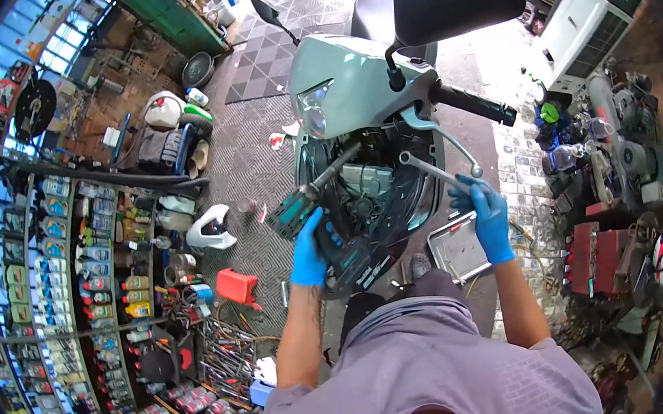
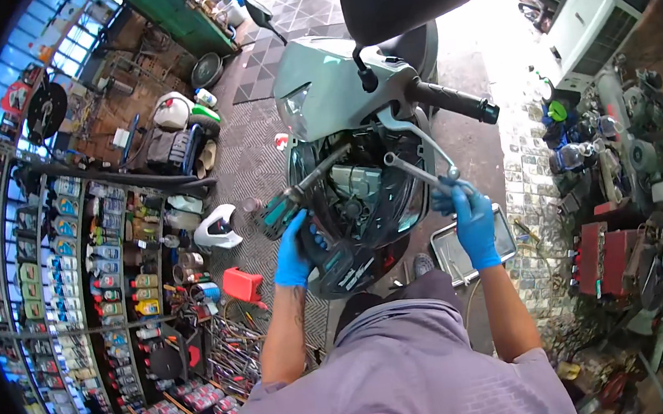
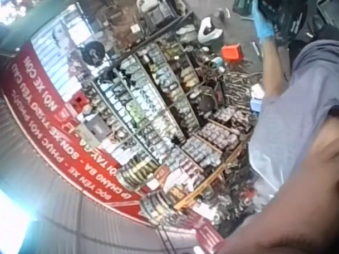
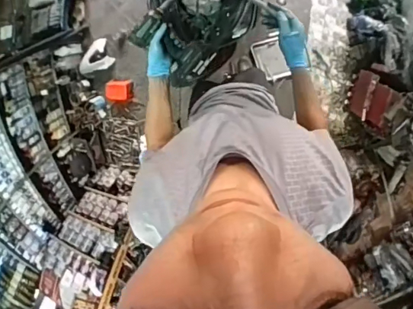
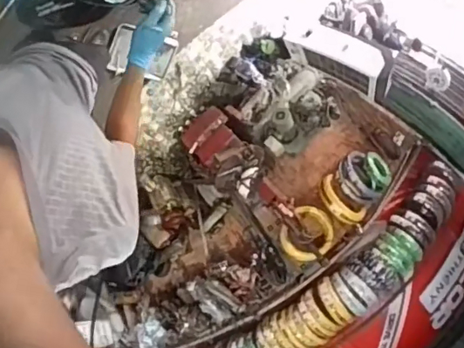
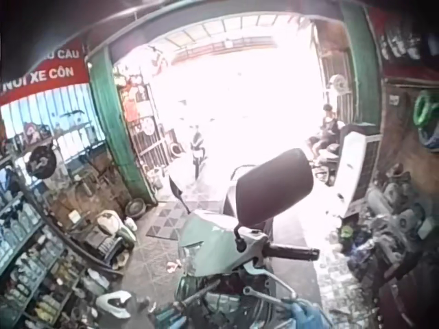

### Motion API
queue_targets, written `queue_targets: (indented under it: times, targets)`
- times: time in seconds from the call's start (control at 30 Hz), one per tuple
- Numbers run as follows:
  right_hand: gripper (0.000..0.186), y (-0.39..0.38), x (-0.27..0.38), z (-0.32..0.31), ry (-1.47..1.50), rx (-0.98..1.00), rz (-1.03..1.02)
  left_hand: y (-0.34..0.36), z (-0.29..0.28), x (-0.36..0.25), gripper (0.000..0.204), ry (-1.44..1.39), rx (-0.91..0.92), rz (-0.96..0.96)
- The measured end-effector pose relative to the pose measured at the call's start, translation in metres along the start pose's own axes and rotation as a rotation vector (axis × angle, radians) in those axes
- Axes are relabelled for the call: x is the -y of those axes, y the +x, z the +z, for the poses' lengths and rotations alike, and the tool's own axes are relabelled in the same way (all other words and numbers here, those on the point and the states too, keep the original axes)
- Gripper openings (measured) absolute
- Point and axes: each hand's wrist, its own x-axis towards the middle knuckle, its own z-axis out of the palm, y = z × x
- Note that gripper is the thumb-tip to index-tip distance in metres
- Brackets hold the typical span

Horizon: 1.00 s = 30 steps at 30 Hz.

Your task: Disassembling and assembling the front panel and headlight assembly of a scooter.

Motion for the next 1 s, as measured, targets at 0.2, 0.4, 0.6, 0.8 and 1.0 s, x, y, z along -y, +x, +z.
queue_targets:
  times: [0.2,0.4,0.6,0.8,1.0]
  targets:
    - [0.036,0.032,-0.018,0.010,-0.035,-0.211,-0.084,0.041,0.002,-0.016,0.020,0.041,0.102,-0.056]
    - [0.034,0.075,-0.029,0.013,-0.125,-0.227,-0.120,0.059,0.027,-0.026,0.018,0.063,0.116,-0.053]
    - [0.030,0.126,-0.025,0.030,-0.378,-0.072,-0.047,0.063,0.028,-0.031,0.018,0.098,0.097,-0.058]
    - [0.026,0.148,-0.027,0.042,-0.729,0.036,-0.267,0.059,0.025,-0.042,0.019,0.160,0.129,-0.078]
    - [0.025,0.149,-0.023,0.042,-0.746,0.065,-0.224,0.048,0.035,-0.051,0.014,0.215,0.050,-0.069]
